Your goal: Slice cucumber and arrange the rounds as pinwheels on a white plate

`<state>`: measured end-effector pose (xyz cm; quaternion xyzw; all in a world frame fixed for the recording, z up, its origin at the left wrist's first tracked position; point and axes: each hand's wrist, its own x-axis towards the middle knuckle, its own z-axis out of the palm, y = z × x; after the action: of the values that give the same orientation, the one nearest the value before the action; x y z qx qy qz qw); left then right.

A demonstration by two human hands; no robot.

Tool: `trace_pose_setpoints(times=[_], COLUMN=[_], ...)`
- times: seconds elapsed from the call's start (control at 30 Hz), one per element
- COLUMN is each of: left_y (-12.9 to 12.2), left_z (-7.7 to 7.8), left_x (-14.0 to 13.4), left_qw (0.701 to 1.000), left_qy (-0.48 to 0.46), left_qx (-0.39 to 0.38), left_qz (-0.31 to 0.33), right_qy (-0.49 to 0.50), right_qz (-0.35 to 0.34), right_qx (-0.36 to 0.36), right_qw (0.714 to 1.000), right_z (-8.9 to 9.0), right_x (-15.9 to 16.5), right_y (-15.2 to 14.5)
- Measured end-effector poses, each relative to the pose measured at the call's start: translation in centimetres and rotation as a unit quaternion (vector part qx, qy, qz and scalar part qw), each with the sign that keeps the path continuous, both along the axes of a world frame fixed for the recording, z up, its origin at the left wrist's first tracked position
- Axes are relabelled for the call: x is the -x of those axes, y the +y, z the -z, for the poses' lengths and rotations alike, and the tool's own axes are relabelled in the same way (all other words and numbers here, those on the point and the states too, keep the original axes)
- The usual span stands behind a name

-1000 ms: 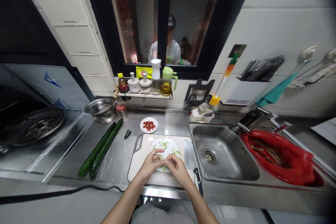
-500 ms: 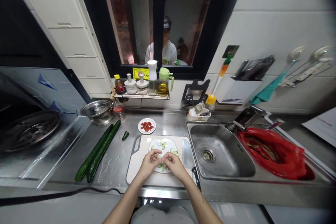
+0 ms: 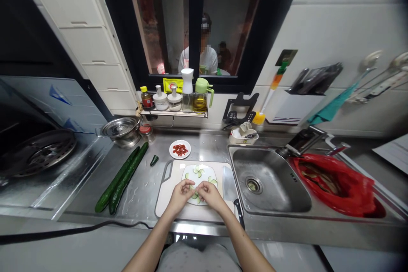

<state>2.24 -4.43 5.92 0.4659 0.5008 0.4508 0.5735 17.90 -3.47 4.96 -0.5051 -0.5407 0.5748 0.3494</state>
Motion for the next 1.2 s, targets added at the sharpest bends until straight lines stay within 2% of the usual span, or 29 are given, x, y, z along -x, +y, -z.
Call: trace_pose_setpoints(times=[0.13, 0.27, 0.4, 0.53, 0.67, 0.87, 1.2], left_y=[0.3, 1.4, 2.8, 3.8, 4.6, 5.4, 5.6], left_z=[1.5, 2.9, 4.0, 4.8, 4.9, 4.0, 4.3], left_x=[0.4, 1.0, 1.7, 2.2, 2.2, 1.8, 1.7], left_qw=[1.000, 0.997, 0.986, 0.961, 0.932, 0.893, 0.858], left_qy=[0.013, 0.064, 0.158, 0.268, 0.357, 0.443, 0.511], left_qx=[0.008, 0.007, 0.005, 0.013, 0.041, 0.061, 0.042], left_qz=[-0.019, -0.042, -0.056, -0.060, -0.056, -0.045, -0.011], right_qy=[-0.072, -0.187, -0.281, -0.336, -0.387, -0.443, -0.476], right_qz=[-0.015, -0.029, -0.061, -0.080, -0.096, -0.116, -0.131], right_qx=[-0.028, -0.089, -0.119, -0.136, -0.138, -0.136, -0.124], right_qw=[0.997, 0.978, 0.950, 0.929, 0.907, 0.878, 0.861], right_z=[0.9, 0.9, 0.4, 0.8, 1.8, 3.0, 4.1], right_x=[-0.2, -0.2, 0.5, 1.7, 2.7, 3.4, 4.2], right_y=[0.8, 2.4, 4.2, 5.5, 6.5, 7.4, 7.6])
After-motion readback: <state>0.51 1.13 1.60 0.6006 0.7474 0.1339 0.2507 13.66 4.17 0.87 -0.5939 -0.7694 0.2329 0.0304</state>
